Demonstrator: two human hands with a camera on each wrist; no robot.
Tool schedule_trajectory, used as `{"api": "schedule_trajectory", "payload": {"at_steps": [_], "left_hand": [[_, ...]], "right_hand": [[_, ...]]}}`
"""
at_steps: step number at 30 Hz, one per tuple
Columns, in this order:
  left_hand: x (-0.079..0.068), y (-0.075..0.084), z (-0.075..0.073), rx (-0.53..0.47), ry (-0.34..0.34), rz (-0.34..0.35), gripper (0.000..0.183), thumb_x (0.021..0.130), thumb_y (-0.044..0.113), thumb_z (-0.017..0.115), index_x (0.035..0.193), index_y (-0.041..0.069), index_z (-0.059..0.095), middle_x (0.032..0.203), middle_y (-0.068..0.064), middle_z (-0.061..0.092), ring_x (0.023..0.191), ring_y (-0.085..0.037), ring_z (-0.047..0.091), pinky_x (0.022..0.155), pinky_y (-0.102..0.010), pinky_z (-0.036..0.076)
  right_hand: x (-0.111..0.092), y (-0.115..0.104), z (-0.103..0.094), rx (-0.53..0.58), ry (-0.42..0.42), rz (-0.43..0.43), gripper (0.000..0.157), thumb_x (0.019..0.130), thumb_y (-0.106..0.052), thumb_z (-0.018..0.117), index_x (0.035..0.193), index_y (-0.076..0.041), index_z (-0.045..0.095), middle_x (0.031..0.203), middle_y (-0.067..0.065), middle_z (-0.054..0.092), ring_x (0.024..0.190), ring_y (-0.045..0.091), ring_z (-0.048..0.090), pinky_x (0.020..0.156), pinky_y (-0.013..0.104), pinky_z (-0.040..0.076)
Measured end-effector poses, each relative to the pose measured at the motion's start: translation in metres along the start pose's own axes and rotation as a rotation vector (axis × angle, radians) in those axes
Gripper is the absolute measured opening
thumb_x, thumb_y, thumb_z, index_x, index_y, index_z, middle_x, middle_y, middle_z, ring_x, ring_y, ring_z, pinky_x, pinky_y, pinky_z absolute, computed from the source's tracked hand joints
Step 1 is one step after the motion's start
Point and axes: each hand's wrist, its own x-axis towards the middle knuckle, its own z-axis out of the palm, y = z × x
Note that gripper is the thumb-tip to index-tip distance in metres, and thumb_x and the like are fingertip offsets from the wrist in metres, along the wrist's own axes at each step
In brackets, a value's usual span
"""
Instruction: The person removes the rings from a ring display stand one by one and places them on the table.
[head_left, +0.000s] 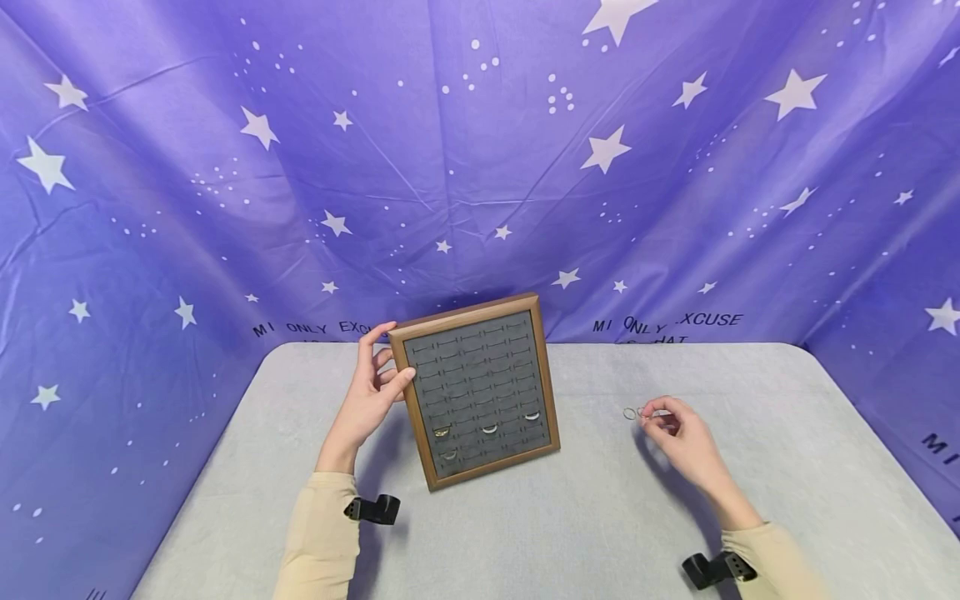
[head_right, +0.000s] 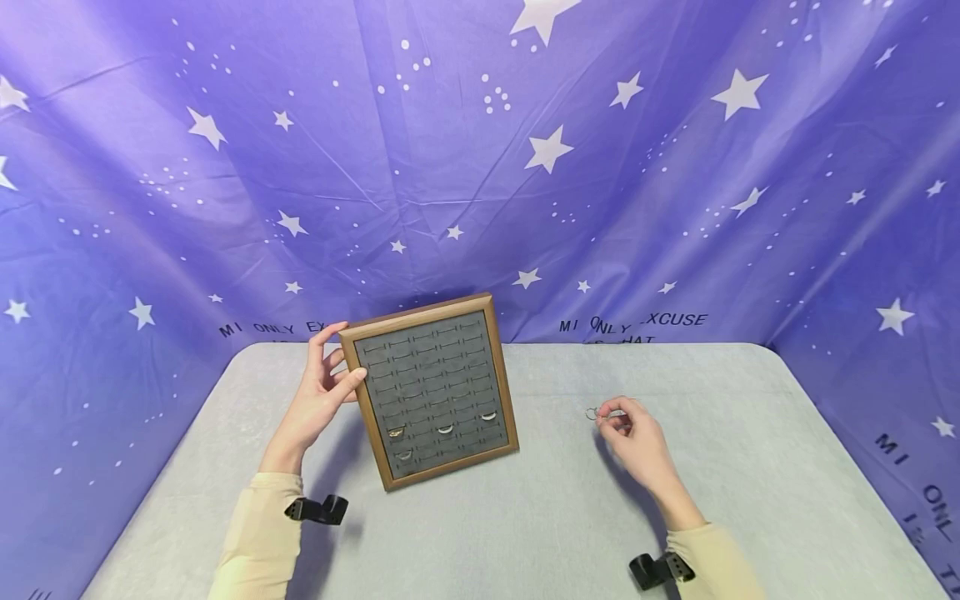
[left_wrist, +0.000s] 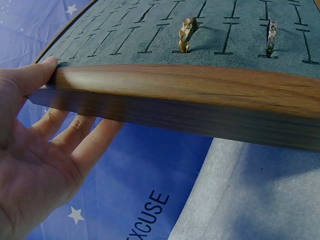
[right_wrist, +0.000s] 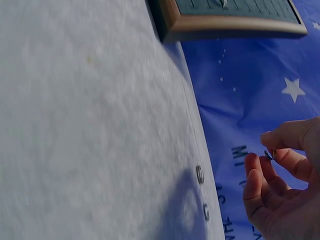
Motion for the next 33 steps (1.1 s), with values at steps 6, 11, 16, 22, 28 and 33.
{"api": "schedule_trajectory", "payload": {"at_steps": [6, 11, 16, 22, 28, 33], "left_hand": [[0.000, 0.001, 0.000, -0.003, 0.001, 0.002, 0.069, 0.095, -0.003, 0.057, 0.149, 0.020, 0.020, 0.126, -0.021, 0.048, 0.096, -0.024, 0.065, 0.073, -0.050, 0.056], [0.000, 0.000, 0.000, -0.004, 0.003, 0.003, 0.069, 0.095, -0.003, 0.057, 0.148, 0.023, 0.022, 0.126, -0.020, 0.049, 0.095, -0.024, 0.065, 0.073, -0.050, 0.056], [0.000, 0.000, 0.000, 0.006, 0.001, 0.005, 0.069, 0.095, -0.002, 0.057, 0.149, 0.020, 0.020, 0.126, -0.021, 0.049, 0.095, -0.023, 0.065, 0.072, -0.047, 0.057], [0.000, 0.000, 0.000, 0.021, 0.005, -0.001, 0.070, 0.095, -0.002, 0.057, 0.149, 0.015, 0.016, 0.127, -0.022, 0.047, 0.096, -0.024, 0.064, 0.070, -0.044, 0.058], [-0.001, -0.001, 0.000, 0.022, 0.004, -0.003, 0.070, 0.095, -0.001, 0.058, 0.149, 0.016, 0.017, 0.127, -0.021, 0.047, 0.096, -0.024, 0.064, 0.071, -0.046, 0.057], [0.000, 0.000, 0.000, 0.023, 0.002, 0.002, 0.069, 0.095, 0.000, 0.058, 0.149, 0.021, 0.021, 0.127, -0.021, 0.048, 0.096, -0.025, 0.064, 0.071, -0.048, 0.057]], "right_hand": [[0.003, 0.010, -0.010, -0.022, 0.041, 0.021, 0.008, 0.087, 0.002, 0.064, 0.095, 0.003, 0.061, 0.089, 0.016, 0.064, 0.069, 0.005, 0.059, 0.057, 0.020, 0.048], [0.006, 0.020, -0.015, -0.024, 0.065, 0.027, 0.009, 0.086, 0.003, 0.065, 0.094, 0.004, 0.062, 0.092, 0.016, 0.060, 0.070, 0.001, 0.056, 0.054, 0.020, 0.049], [0.007, 0.029, -0.018, -0.011, 0.071, 0.047, 0.010, 0.085, 0.004, 0.066, 0.094, 0.005, 0.061, 0.085, 0.012, 0.060, 0.067, 0.001, 0.056, 0.049, 0.021, 0.048], [0.008, 0.037, -0.021, -0.008, 0.075, 0.080, 0.010, 0.086, 0.002, 0.066, 0.094, 0.005, 0.062, 0.080, 0.006, 0.061, 0.065, 0.001, 0.055, 0.048, 0.022, 0.048], [0.008, 0.045, -0.024, -0.083, 0.092, 0.082, 0.010, 0.085, -0.002, 0.068, 0.092, 0.003, 0.063, 0.085, 0.008, 0.060, 0.068, 0.000, 0.052, 0.052, 0.019, 0.045], [0.010, 0.050, -0.025, -0.144, 0.107, 0.082, 0.008, 0.084, -0.003, 0.069, 0.090, 0.001, 0.065, 0.089, 0.010, 0.059, 0.068, 0.001, 0.048, 0.057, 0.018, 0.039]]}}
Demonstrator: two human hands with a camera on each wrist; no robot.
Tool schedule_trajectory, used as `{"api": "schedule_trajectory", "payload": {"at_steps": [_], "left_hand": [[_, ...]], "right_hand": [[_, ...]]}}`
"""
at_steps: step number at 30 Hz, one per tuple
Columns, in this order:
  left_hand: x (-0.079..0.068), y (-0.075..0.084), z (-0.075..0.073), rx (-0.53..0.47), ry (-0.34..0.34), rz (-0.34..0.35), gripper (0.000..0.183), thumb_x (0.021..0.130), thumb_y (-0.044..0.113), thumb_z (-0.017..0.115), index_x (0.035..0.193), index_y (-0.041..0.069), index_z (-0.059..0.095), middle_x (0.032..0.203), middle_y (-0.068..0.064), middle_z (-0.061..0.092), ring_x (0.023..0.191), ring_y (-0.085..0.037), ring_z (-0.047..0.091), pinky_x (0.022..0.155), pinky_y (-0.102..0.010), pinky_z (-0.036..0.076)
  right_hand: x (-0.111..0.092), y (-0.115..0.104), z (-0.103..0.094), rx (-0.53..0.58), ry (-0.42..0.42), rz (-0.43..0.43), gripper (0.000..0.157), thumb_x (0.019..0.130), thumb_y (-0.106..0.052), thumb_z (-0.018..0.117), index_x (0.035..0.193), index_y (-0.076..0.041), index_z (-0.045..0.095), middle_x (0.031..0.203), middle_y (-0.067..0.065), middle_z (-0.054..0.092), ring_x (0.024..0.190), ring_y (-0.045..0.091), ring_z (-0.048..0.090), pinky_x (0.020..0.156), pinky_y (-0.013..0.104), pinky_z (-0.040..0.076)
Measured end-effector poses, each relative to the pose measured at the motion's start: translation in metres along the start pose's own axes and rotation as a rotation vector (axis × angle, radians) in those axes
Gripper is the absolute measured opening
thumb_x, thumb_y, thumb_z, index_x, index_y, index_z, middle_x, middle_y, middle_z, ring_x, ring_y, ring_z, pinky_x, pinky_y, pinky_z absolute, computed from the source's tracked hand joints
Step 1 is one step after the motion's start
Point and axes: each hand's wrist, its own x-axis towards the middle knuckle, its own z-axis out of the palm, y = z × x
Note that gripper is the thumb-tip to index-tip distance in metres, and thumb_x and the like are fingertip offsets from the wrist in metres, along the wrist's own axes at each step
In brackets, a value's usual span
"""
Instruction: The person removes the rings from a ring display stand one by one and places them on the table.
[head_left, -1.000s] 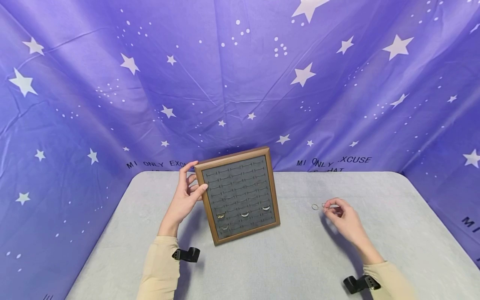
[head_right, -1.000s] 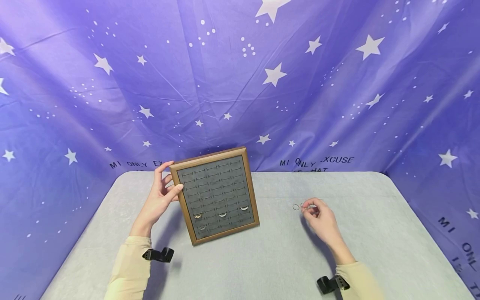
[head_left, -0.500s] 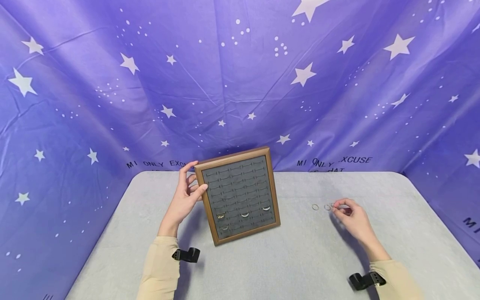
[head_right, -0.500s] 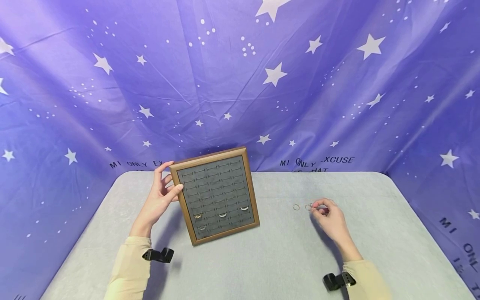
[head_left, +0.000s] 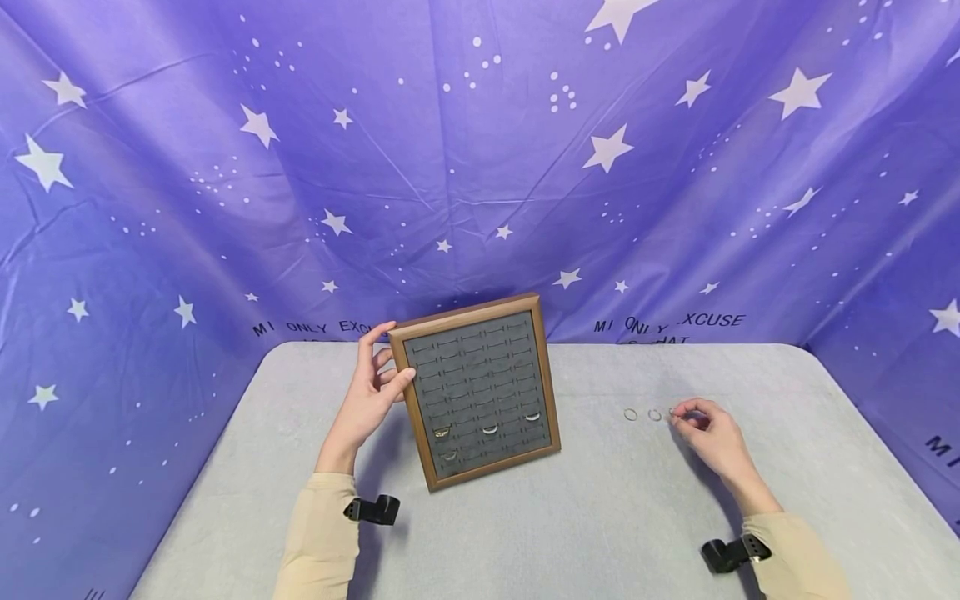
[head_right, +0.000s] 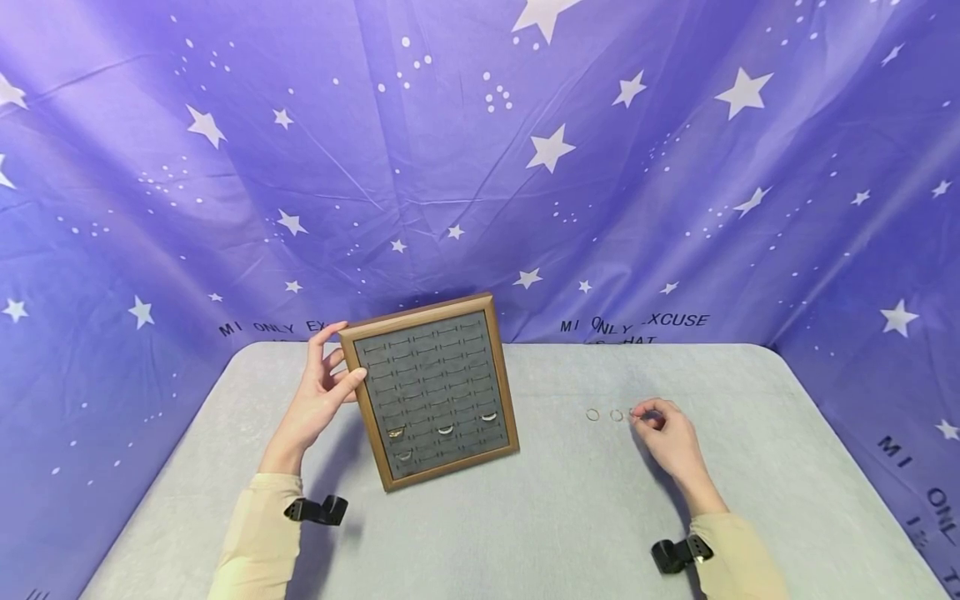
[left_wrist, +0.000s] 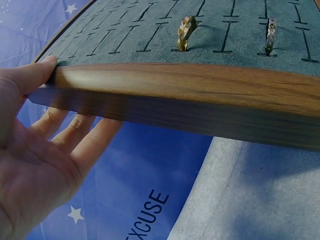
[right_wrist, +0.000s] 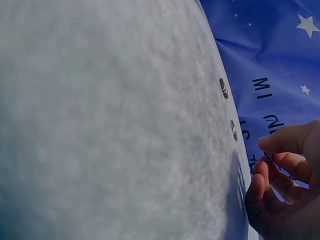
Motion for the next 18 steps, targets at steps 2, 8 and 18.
{"api": "schedule_trajectory", "payload": {"at_steps": [2, 8, 18], "left_hand": [[0.000, 0.000, 0.000, 0.001, 0.000, 0.000, 0.069, 0.095, 0.000, 0.058, 0.149, 0.024, 0.022, 0.127, -0.020, 0.048, 0.096, -0.025, 0.064, 0.071, -0.048, 0.057], [0.000, 0.000, 0.000, 0.002, 0.002, -0.005, 0.068, 0.095, 0.001, 0.058, 0.148, 0.026, 0.023, 0.128, -0.020, 0.048, 0.097, -0.025, 0.064, 0.070, -0.045, 0.057], [0.000, -0.001, -0.001, 0.007, -0.002, 0.004, 0.069, 0.095, 0.000, 0.058, 0.149, 0.021, 0.020, 0.127, -0.021, 0.048, 0.096, -0.027, 0.064, 0.070, -0.049, 0.057]], "right_hand": [[0.002, 0.002, 0.000, -0.018, 0.005, 0.001, 0.007, 0.084, -0.003, 0.069, 0.088, 0.001, 0.065, 0.087, 0.010, 0.060, 0.066, 0.001, 0.047, 0.057, 0.019, 0.038], [0.008, 0.005, -0.001, -0.068, 0.007, -0.019, 0.006, 0.082, -0.001, 0.069, 0.086, 0.002, 0.066, 0.074, 0.004, 0.055, 0.062, 0.005, 0.043, 0.056, 0.023, 0.035], [0.012, 0.009, -0.003, -0.130, -0.043, -0.001, 0.004, 0.080, -0.001, 0.067, 0.083, 0.001, 0.066, 0.077, 0.007, 0.059, 0.065, 0.012, 0.045, 0.059, 0.030, 0.037]]}}
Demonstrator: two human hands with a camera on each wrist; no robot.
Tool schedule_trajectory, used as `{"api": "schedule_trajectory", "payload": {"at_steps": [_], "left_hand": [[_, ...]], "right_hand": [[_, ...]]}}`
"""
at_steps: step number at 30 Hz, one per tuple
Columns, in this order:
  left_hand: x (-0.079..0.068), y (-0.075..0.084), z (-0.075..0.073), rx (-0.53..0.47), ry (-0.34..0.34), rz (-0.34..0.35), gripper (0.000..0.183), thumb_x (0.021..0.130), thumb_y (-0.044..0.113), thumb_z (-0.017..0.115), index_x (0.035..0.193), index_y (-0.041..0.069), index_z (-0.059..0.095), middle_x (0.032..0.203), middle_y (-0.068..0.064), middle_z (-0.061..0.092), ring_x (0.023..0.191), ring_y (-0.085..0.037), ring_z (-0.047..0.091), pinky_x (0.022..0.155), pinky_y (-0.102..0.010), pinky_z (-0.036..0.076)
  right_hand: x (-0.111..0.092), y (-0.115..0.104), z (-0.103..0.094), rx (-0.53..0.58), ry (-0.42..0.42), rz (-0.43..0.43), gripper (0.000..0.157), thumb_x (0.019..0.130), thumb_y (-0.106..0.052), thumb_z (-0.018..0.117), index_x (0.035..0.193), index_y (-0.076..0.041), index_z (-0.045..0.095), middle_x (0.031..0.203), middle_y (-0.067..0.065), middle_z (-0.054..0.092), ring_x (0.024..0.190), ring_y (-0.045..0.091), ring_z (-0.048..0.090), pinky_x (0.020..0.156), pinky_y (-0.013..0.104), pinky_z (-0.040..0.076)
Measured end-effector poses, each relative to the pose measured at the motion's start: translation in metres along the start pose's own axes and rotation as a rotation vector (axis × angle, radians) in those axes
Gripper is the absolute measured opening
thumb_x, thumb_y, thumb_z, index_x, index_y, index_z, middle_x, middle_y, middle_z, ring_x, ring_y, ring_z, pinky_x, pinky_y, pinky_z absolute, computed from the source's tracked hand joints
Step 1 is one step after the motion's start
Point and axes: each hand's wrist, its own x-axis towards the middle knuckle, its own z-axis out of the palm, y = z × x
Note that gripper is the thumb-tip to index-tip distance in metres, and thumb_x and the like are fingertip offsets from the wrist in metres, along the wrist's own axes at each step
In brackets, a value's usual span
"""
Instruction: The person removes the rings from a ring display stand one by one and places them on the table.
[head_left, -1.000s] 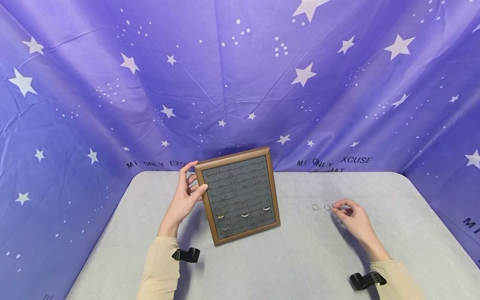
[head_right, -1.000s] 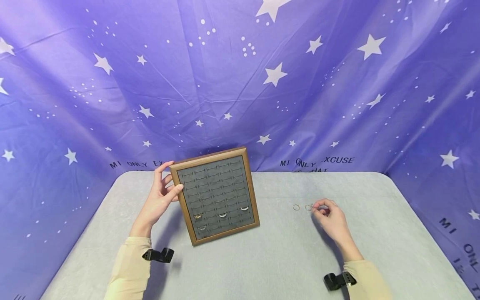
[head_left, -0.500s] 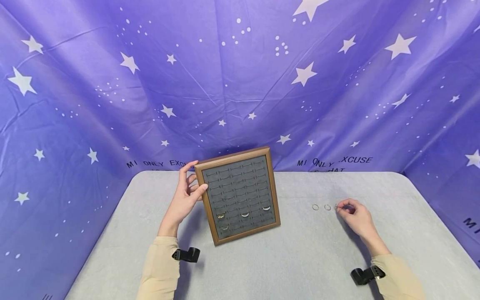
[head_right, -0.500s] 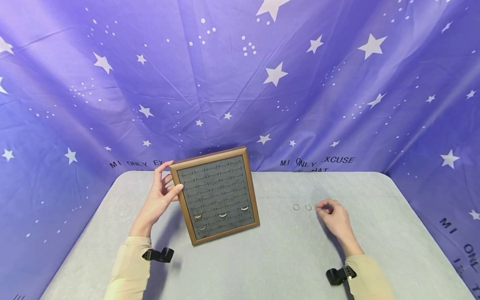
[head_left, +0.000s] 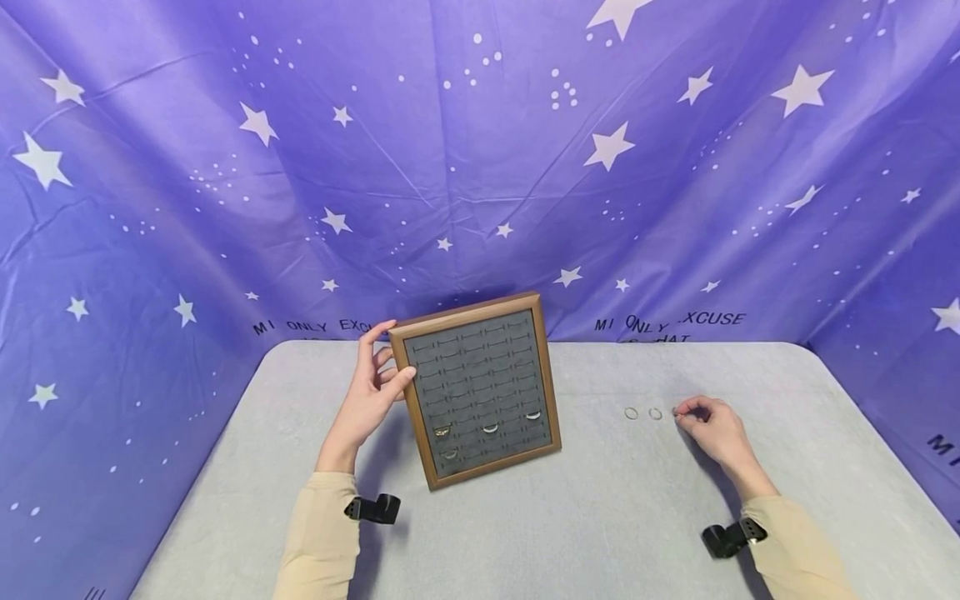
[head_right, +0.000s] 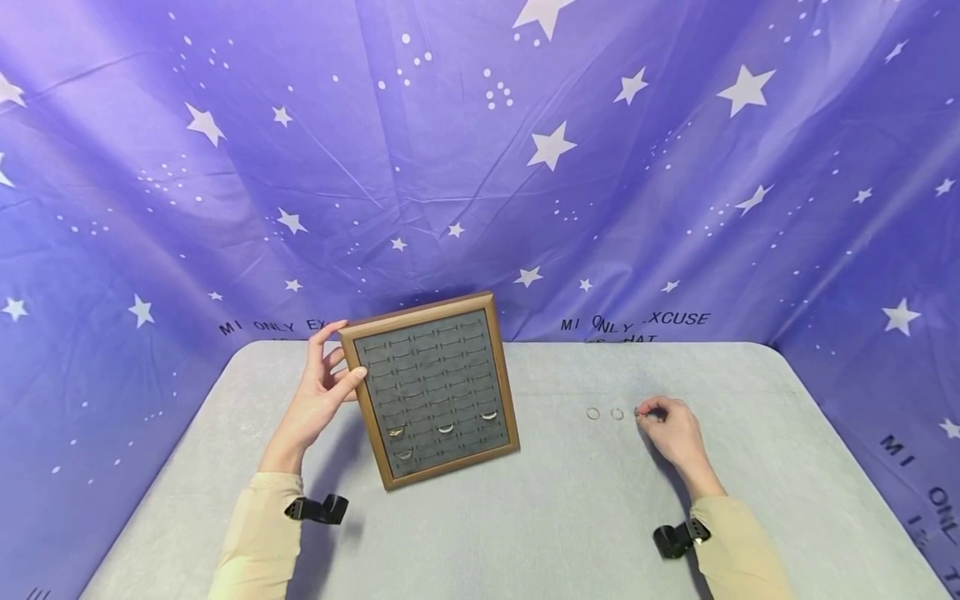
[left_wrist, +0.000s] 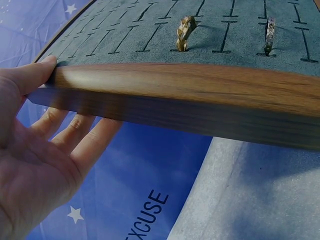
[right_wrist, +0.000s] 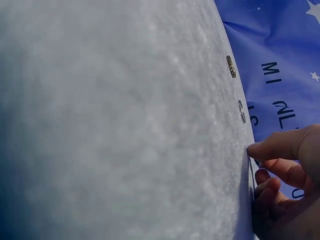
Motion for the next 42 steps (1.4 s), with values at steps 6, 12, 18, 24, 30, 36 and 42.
{"api": "schedule_trajectory", "payload": {"at_steps": [6, 12, 18, 24, 30, 36, 42], "left_hand": [[0.000, 0.003, 0.000, -0.001, 0.007, -0.007, 0.069, 0.095, 0.001, 0.059, 0.149, 0.023, 0.021, 0.127, -0.021, 0.049, 0.097, -0.030, 0.063, 0.071, -0.049, 0.056], [0.000, 0.004, 0.000, 0.001, 0.010, -0.014, 0.069, 0.095, 0.002, 0.059, 0.149, 0.023, 0.021, 0.126, -0.021, 0.049, 0.095, -0.026, 0.064, 0.070, -0.043, 0.057], [0.000, 0.005, -0.002, 0.003, 0.015, -0.010, 0.069, 0.095, 0.003, 0.059, 0.148, 0.025, 0.022, 0.127, -0.020, 0.049, 0.094, -0.026, 0.064, 0.069, -0.041, 0.058], [0.000, 0.004, -0.004, 0.002, 0.013, -0.007, 0.069, 0.095, 0.002, 0.059, 0.149, 0.020, 0.020, 0.127, -0.021, 0.049, 0.094, -0.025, 0.064, 0.068, -0.040, 0.058], [-0.001, 0.004, -0.005, -0.015, 0.008, -0.008, 0.069, 0.095, 0.001, 0.059, 0.149, 0.022, 0.021, 0.125, -0.021, 0.050, 0.095, -0.024, 0.065, 0.069, -0.041, 0.058], [-0.001, 0.002, -0.003, -0.026, 0.010, -0.011, 0.068, 0.095, 0.000, 0.057, 0.148, 0.027, 0.023, 0.124, -0.020, 0.050, 0.095, -0.024, 0.065, 0.069, -0.041, 0.058], [0.000, 0.001, 0.000, -0.026, -0.003, -0.016, 0.068, 0.096, 0.002, 0.058, 0.148, 0.027, 0.023, 0.125, -0.021, 0.050, 0.094, -0.024, 0.065, 0.070, -0.042, 0.058]], "right_hand": [[0.002, -0.001, 0.001, -0.007, -0.019, -0.006, 0.006, 0.080, -0.002, 0.067, 0.085, 0.001, 0.067, 0.074, 0.004, 0.058, 0.066, 0.013, 0.045, 0.059, 0.030, 0.036], [-0.008, -0.007, 0.005, 0.046, 0.051, -0.024, 0.012, 0.080, -0.002, 0.068, 0.091, 0.002, 0.067, 0.084, 0.011, 0.057, 0.069, 0.006, 0.044, 0.060, 0.022, 0.035], [-0.016, -0.019, 0.009, 0.137, 0.052, -0.036, 0.016, 0.081, 0.001, 0.067, 0.097, 0.004, 0.064, 0.094, 0.018, 0.061, 0.066, 0.000, 0.048, 0.057, 0.016, 0.039], [-0.019, -0.040, 0.011, 0.189, -0.014, -0.033, 0.019, 0.084, 0.000, 0.069, 0.102, 0.005, 0.063, 0.100, 0.020, 0.055, 0.070, 0.000, 0.052, 0.053, 0.018, 0.046], [-0.020, -0.065, 0.010, 0.258, -0.087, -0.058, 0.022, 0.086, 0.001, 0.066, 0.107, 0.005, 0.061, 0.082, 0.011, 0.060, 0.062, 0.009, 0.057, 0.046, 0.025, 0.047], [-0.023, -0.090, 0.018, 0.298, -0.141, -0.141, 0.022, 0.085, 0.004, 0.066, 0.107, 0.005, 0.061, 0.082, 0.013, 0.065, 0.067, 0.013, 0.062, 0.055, 0.024, 0.048], [-0.030, -0.110, 0.033, 0.303, -0.195, -0.172, 0.024, 0.086, 0.004, 0.066, 0.109, 0.002, 0.062, 0.101, 0.022, 0.066, 0.076, 0.016, 0.065, 0.064, 0.026, 0.053]]}}
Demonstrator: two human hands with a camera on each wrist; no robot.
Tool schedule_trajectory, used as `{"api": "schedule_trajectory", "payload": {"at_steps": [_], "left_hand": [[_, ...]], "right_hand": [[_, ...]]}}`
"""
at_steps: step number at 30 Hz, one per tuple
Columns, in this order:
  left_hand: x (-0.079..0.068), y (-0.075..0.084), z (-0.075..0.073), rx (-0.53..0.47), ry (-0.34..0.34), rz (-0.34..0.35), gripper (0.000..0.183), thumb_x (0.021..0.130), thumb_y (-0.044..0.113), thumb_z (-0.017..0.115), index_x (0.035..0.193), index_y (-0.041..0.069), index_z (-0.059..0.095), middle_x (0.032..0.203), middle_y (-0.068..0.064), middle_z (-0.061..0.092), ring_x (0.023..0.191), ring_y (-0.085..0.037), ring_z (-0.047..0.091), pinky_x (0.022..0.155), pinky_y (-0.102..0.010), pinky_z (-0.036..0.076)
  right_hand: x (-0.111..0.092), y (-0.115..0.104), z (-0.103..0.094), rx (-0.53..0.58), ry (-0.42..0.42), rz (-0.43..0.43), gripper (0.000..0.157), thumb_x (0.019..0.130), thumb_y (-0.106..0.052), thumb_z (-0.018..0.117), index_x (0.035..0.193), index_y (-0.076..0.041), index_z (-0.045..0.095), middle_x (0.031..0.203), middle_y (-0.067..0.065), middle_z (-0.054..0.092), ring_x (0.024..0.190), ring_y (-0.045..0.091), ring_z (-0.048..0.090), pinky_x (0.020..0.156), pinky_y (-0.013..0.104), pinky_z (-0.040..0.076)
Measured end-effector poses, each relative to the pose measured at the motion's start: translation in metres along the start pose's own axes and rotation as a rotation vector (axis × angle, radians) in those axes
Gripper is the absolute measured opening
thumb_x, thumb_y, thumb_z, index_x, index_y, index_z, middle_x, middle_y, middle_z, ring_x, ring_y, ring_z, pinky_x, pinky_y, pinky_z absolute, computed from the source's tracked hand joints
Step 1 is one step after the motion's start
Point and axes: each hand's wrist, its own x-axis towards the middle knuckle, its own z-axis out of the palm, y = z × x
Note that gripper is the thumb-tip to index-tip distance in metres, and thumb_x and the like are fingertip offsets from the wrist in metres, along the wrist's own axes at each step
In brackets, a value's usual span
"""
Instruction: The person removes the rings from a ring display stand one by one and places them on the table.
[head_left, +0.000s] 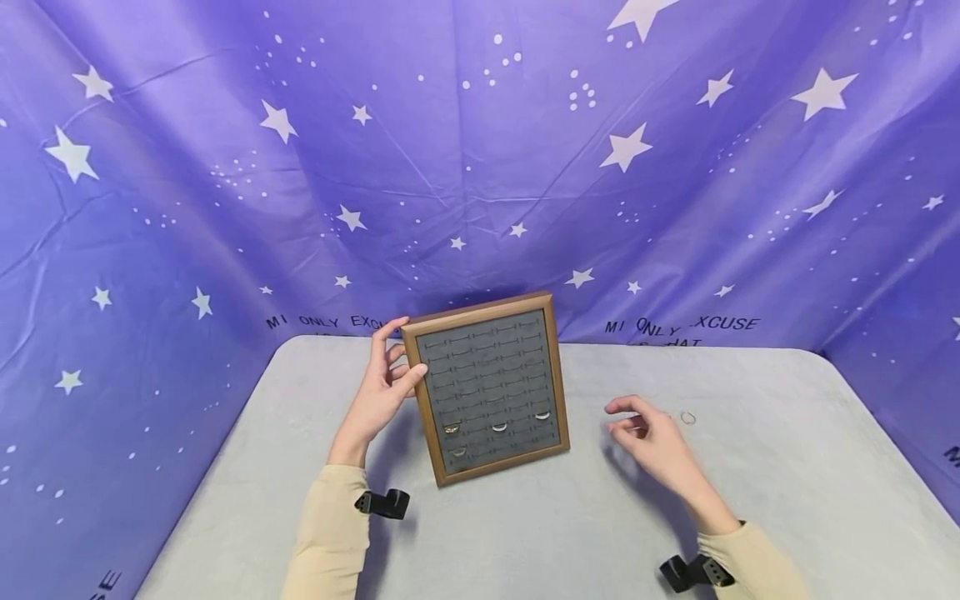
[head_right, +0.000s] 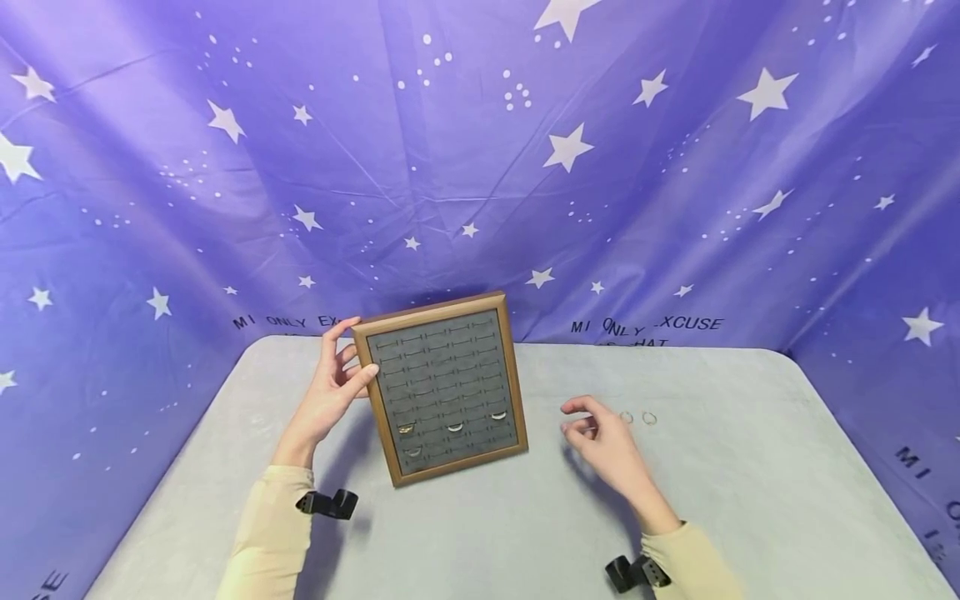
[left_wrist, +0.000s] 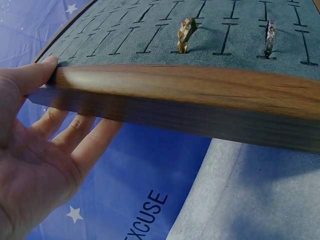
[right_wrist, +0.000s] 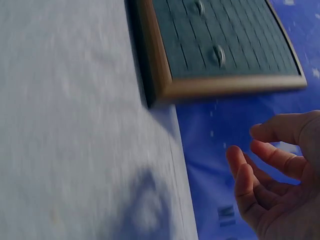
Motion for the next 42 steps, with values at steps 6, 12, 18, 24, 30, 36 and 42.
{"api": "schedule_trajectory", "payload": {"at_steps": [6, 12, 18, 24, 30, 36, 42], "left_hand": [[0.000, -0.001, 0.001, -0.010, 0.002, 0.010, 0.068, 0.096, 0.000, 0.057, 0.148, 0.026, 0.023, 0.125, -0.021, 0.051, 0.094, -0.024, 0.066, 0.069, -0.042, 0.058], [0.001, -0.001, 0.000, 0.003, -0.001, 0.014, 0.068, 0.096, 0.000, 0.057, 0.149, 0.024, 0.022, 0.125, -0.021, 0.050, 0.094, -0.025, 0.065, 0.070, -0.048, 0.057], [0.002, 0.000, -0.001, 0.011, -0.002, 0.008, 0.068, 0.096, 0.001, 0.058, 0.148, 0.027, 0.023, 0.125, -0.020, 0.050, 0.094, -0.025, 0.065, 0.071, -0.050, 0.056], [0.001, -0.001, 0.000, -0.003, 0.000, 0.004, 0.068, 0.095, -0.001, 0.057, 0.149, 0.025, 0.022, 0.126, -0.022, 0.049, 0.094, -0.025, 0.065, 0.071, -0.046, 0.057], [0.000, -0.001, -0.001, 0.001, -0.004, 0.003, 0.069, 0.096, 0.002, 0.058, 0.149, 0.025, 0.022, 0.127, -0.022, 0.049, 0.094, -0.025, 0.065, 0.071, -0.043, 0.057], [-0.002, -0.002, -0.002, 0.008, 0.002, -0.004, 0.069, 0.095, 0.001, 0.058, 0.149, 0.025, 0.022, 0.127, -0.022, 0.050, 0.094, -0.026, 0.065, 0.069, -0.041, 0.058], [0.001, -0.002, 0.000, 0.001, -0.001, 0.004, 0.069, 0.095, 0.002, 0.058, 0.149, 0.024, 0.021, 0.127, -0.022, 0.049, 0.096, -0.025, 0.065, 0.069, -0.041, 0.058]], "right_hand": [[0.002, -0.015, 0.022, 0.033, -0.050, -0.047, 0.024, 0.084, 0.005, 0.068, 0.107, 0.000, 0.063, 0.102, 0.019, 0.066, 0.076, 0.015, 0.065, 0.064, 0.027, 0.053], [0.006, -0.028, 0.043, 0.054, -0.070, -0.139, 0.026, 0.082, 0.008, 0.069, 0.106, 0.000, 0.063, 0.100, 0.013, 0.066, 0.079, 0.015, 0.065, 0.066, 0.027, 0.054], [0.015, -0.044, 0.057, 0.061, -0.088, -0.224, 0.025, 0.081, 0.007, 0.069, 0.105, 0.000, 0.063, 0.098, 0.011, 0.064, 0.078, 0.013, 0.062, 0.064, 0.026, 0.053], [0.020, -0.057, 0.069, 0.066, -0.139, -0.285, 0.023, 0.083, 0.005, 0.068, 0.104, -0.001, 0.063, 0.097, 0.010, 0.063, 0.077, 0.010, 0.060, 0.063, 0.024, 0.052], [0.021, -0.066, 0.086, 0.051, -0.194, -0.344, 0.021, 0.085, 0.002, 0.067, 0.105, -0.005, 0.065, 0.097, 0.006, 0.063, 0.078, 0.009, 0.061, 0.064, 0.025, 0.053], [0.020, -0.074, 0.104, 0.047, -0.261, -0.346, 0.020, 0.088, -0.002, 0.067, 0.108, -0.006, 0.065, 0.098, 0.004, 0.063, 0.080, 0.007, 0.059, 0.065, 0.024, 0.052], [0.021, -0.080, 0.114, 0.028, -0.283, -0.378, 0.021, 0.088, -0.004, 0.068, 0.109, -0.007, 0.066, 0.099, 0.003, 0.063, 0.080, 0.006, 0.058, 0.065, 0.023, 0.051]]}}
